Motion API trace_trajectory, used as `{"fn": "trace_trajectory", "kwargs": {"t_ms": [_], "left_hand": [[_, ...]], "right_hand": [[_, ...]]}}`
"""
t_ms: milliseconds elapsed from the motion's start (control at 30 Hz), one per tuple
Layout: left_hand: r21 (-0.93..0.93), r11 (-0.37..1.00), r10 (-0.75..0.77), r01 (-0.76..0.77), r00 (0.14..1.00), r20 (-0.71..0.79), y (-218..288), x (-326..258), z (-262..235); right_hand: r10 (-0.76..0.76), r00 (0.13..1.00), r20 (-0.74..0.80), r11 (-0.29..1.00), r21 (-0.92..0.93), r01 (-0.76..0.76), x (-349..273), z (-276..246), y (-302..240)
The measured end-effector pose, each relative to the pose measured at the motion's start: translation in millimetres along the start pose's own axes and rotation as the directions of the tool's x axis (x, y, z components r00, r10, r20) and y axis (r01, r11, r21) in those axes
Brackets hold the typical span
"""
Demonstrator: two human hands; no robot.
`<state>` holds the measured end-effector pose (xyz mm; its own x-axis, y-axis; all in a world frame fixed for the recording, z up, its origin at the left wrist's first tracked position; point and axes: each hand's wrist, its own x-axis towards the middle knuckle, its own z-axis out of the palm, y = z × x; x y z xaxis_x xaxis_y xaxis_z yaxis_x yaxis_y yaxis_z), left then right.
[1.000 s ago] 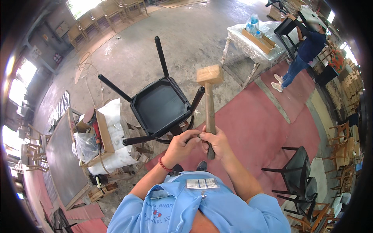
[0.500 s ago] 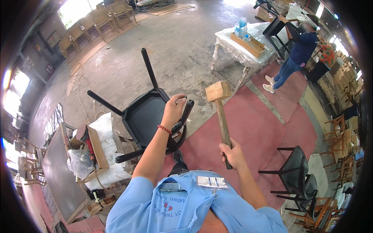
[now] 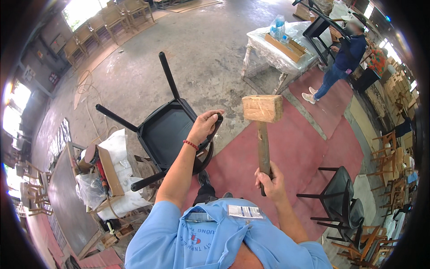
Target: The person picks up a black chair, places it upside down on a workbench, and uses a rubber mallet to tap plastic caps onto the chair legs. The person repeats this process for multiple chairs in a workshop setting.
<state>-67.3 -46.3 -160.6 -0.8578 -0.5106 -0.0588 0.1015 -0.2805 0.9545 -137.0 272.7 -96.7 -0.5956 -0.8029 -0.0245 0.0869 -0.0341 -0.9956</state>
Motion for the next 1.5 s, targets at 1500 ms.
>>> {"fn": "trace_trajectory", "kwargs": {"t_ms": [1500], "left_hand": [[-0.461, 0.843, -0.423, 0.277, 0.871, -0.25, -99.8, -1.6, 40.7]], "right_hand": [[-0.426, 0.879, 0.217, 0.769, -0.425, 0.477, 64.3, -18.3, -40.4]]}}
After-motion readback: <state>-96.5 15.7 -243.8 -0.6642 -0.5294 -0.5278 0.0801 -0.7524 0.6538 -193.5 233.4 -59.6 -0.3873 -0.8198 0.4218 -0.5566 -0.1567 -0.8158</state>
